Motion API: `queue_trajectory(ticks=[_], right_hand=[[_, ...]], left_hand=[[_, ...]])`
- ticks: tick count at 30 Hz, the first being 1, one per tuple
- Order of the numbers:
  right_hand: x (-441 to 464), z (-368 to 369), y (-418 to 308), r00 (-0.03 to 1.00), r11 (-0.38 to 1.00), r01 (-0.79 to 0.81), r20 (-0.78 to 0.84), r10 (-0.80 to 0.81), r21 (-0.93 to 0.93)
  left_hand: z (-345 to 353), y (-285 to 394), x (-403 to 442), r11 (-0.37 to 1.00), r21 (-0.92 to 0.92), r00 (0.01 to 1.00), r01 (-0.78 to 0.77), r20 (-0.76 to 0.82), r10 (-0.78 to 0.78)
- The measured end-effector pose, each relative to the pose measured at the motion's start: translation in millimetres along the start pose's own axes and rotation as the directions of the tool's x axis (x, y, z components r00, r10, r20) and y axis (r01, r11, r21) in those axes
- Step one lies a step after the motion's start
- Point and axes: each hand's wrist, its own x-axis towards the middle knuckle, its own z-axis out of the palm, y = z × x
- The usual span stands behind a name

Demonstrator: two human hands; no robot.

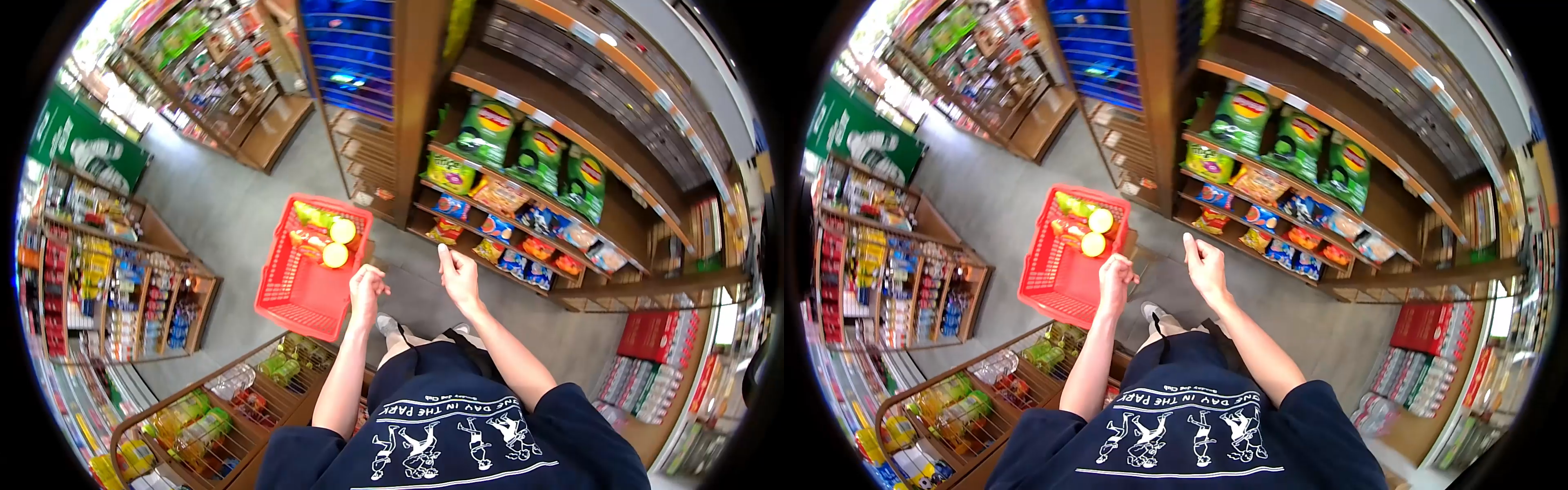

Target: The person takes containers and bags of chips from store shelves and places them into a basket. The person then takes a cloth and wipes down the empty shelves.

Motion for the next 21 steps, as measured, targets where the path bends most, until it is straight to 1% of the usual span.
queue_trajectory(ticks=[2,5,6,9,11,14,16,18,20,21], right_hand=[[-3.6,-33.4,12.3,0.997,1.0,0.014,-0.076,-0.013,0.005],[-12.0,-84.8,17.8,0.979,0.996,-0.045,-0.198,0.059,0.07],[-14.2,-102.1,20.2,0.976,0.996,-0.042,-0.21,0.057,0.076],[-20.0,-149.3,28.6,0.939,0.992,-0.02,-0.338,0.061,0.125],[-22.3,-175.4,37.8,0.931,0.99,-0.018,-0.359,0.068,0.143],[-20.2,-200.5,45.3,0.918,0.986,-0.019,-0.387,0.083,0.168],[-16.1,-209.3,43.9,0.922,0.974,-0.016,-0.374,0.102,0.227],[-13.7,-215.5,41.0,0.933,0.972,-0.003,-0.35,0.088,0.234],[-6.6,-217.2,36.5,0.947,0.957,0.004,-0.309,0.089,0.289],[-2.8,-218.3,35.1,0.951,0.948,-0.041,-0.278,0.134,0.316]], left_hand=[[27.8,-14.5,2.6,0.998,0.049,0.995,0.039,0.091,-0.043],[75.7,-37.7,-0.1,0.989,0.116,0.98,0.096,0.165,-0.115],[91.5,-45.7,-3.4,0.982,0.147,0.971,0.119,0.187,-0.146],[132.2,-65.8,-15.8,0.972,0.19,0.954,0.139,0.237,-0.183],[153.7,-75.9,-23.5,0.963,0.214,0.942,0.162,0.258,-0.216],[180.2,-82.9,-33.6,0.952,0.255,0.94,0.17,0.248,-0.235],[189.0,-84.9,-35.2,0.949,0.269,0.936,0.164,0.262,-0.236],[197.5,-84.2,-34.7,0.945,0.29,0.934,0.15,0.272,-0.232],[198.6,-81.9,-25.7,0.945,0.295,0.932,0.144,0.28,-0.23],[201.4,-75.8,-22.7,0.942,0.301,0.928,0.15,0.286,-0.239]])
